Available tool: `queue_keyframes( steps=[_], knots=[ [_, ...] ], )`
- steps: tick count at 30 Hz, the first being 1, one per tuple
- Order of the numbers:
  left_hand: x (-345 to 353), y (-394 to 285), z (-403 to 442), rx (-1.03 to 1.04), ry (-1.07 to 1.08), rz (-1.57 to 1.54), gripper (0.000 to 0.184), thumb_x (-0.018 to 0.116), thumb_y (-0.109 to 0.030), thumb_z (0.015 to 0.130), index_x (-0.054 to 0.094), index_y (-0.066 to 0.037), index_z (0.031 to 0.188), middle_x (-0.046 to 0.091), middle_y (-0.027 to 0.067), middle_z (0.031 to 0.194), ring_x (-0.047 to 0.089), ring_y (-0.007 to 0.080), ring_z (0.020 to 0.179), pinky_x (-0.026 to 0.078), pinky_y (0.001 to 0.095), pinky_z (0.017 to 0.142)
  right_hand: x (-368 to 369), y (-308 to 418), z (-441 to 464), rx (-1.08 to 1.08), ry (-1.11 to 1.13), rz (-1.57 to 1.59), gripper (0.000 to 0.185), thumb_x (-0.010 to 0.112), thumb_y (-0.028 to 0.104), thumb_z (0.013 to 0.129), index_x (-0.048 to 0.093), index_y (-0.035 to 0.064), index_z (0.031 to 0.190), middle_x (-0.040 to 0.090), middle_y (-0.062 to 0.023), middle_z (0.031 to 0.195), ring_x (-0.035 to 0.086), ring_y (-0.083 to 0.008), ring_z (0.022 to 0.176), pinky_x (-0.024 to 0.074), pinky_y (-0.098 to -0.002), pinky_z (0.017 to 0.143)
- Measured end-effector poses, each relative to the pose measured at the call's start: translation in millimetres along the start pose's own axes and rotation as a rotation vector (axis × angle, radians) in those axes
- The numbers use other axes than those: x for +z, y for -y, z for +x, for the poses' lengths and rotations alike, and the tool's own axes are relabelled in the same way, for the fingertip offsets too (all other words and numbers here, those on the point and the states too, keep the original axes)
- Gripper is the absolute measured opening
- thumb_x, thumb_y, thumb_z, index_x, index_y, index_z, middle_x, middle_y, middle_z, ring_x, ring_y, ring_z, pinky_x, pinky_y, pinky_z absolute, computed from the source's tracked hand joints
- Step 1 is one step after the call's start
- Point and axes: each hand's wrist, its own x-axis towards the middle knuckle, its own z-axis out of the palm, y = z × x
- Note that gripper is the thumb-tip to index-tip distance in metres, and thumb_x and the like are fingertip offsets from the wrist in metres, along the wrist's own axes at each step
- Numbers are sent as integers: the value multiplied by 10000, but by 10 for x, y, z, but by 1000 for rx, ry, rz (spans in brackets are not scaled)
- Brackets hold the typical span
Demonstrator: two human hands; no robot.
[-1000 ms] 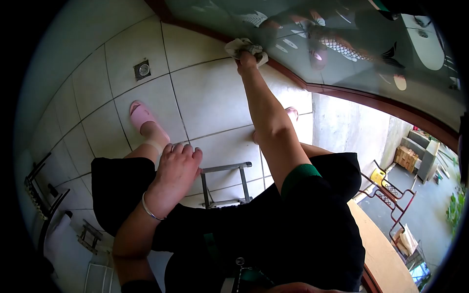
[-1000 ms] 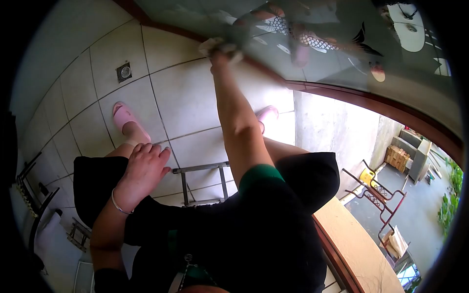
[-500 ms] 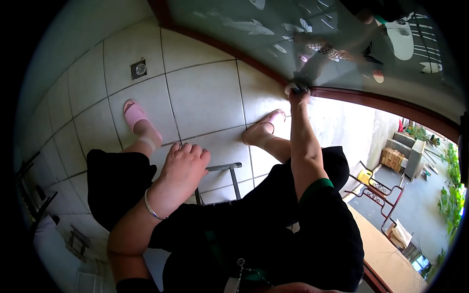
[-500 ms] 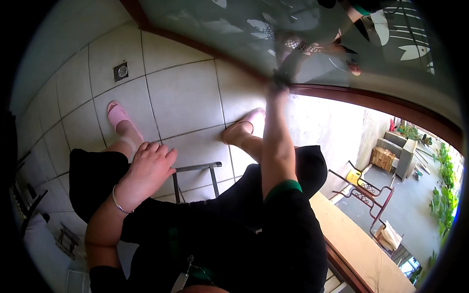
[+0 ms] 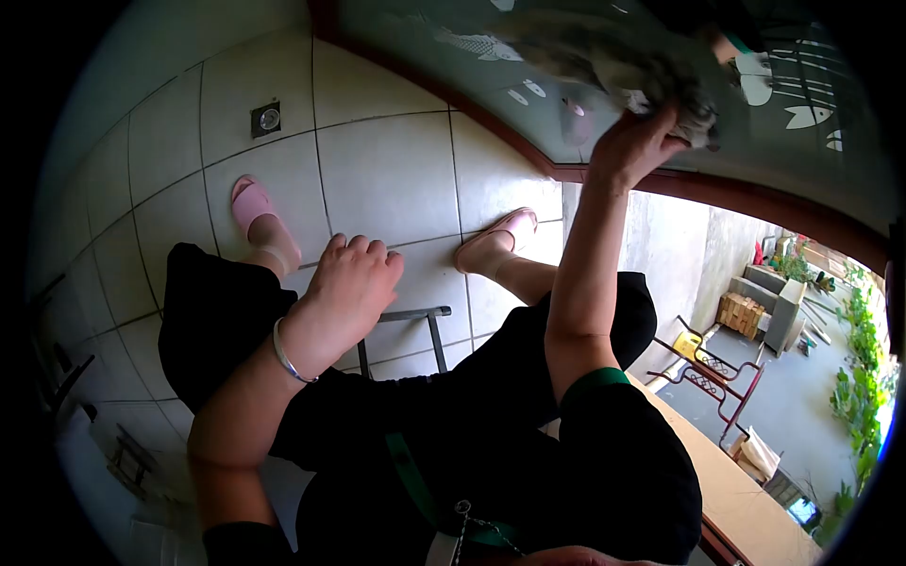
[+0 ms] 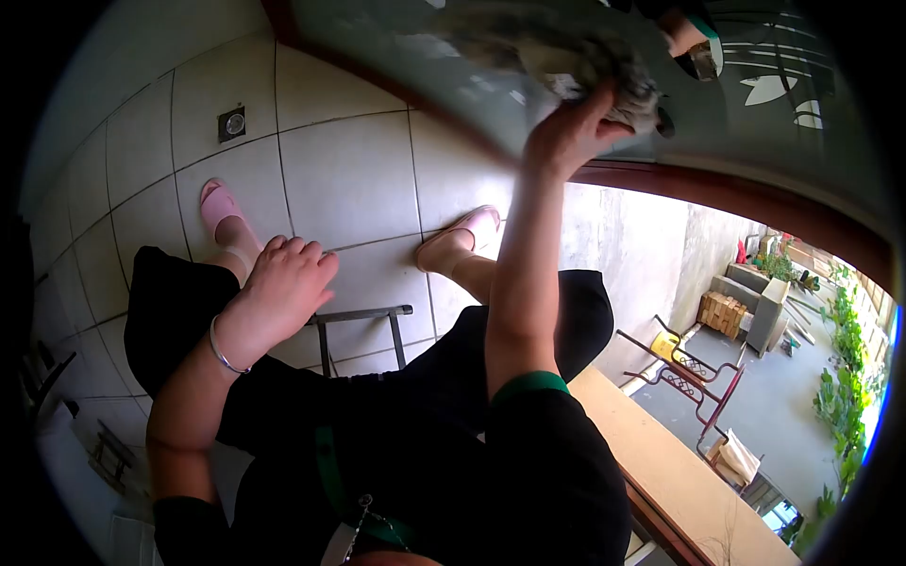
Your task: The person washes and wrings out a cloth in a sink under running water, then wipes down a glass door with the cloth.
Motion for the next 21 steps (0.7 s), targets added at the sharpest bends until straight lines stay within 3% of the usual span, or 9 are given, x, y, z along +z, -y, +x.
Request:
queue_keyframes(
  steps=[3,5,7,10,13,14,17,19,21],
  knots=[
    [52,18,-8,-10,-18,-22,267,717,-242,768,566,-68,903,584,77,865,574,234,882,429,367,821,-165,-55,68,-150,-91,-264,593,583,222,895,272,-54,1318,456,-206,1303,524,-280,1090,426,-373,979],
    [76,18,-1,-15,-6,-25,271,721,-243,764,568,-70,906,584,76,866,574,232,884,429,367,822,-456,-492,-71,-173,-91,-372,546,571,218,892,335,-63,1297,493,-218,1278,524,-297,1113,415,-382,992],
    [107,-8,0,-19,13,-24,276,724,-244,759,569,-71,909,585,75,866,575,231,886,428,367,823,-872,-1133,-287,-51,-120,-543,442,551,199,893,455,-62,1236,529,-218,1231,521,-299,1125,408,-394,998],
    [151,-4,5,-14,-16,-14,294,735,-248,742,576,-76,920,586,68,866,576,225,894,425,362,831,-1645,-2224,-523,385,-87,-493,366,528,163,902,494,-15,1220,549,-175,1217,527,-297,1129,433,-418,981],
    [155,-13,31,-40,9,22,300,736,-258,739,579,-74,918,587,66,859,576,220,892,425,362,838,-1987,-2569,-474,1063,-20,-59,366,508,113,910,469,55,1270,540,-123,1232,528,-290,1135,466,-451,964],
    [137,2,44,-48,-3,23,300,736,-258,739,579,-74,918,587,66,859,576,220,892,425,362,838,-2149,-2738,-350,1026,51,81,341,509,113,916,486,71,1254,551,-117,1211,535,-299,1124,473,-466,953],
    [106,-53,42,-27,-26,12,297,732,-266,745,584,-74,917,588,67,855,576,217,892,425,364,845,-2079,-2330,-221,373,374,-588,361,554,126,914,484,82,1266,550,-111,1222,544,-293,1112,490,-470,926],
    [101,-67,24,-20,10,16,297,723,-277,756,587,-75,925,589,65,859,576,217,890,425,363,851,-975,-955,-161,591,-177,-259,442,631,166,886,467,51,1280,542,-106,1247,547,-271,1117,495,-435,914],
    [94,-83,23,-26,35,27,293,716,-280,767,590,-74,933,593,63,863,575,216,892,425,362,852,-366,-61,-100,175,-107,-370,536,619,337,894,472,-50,1234,471,-188,1233,498,-253,1115,451,-351,912]
  ],
)
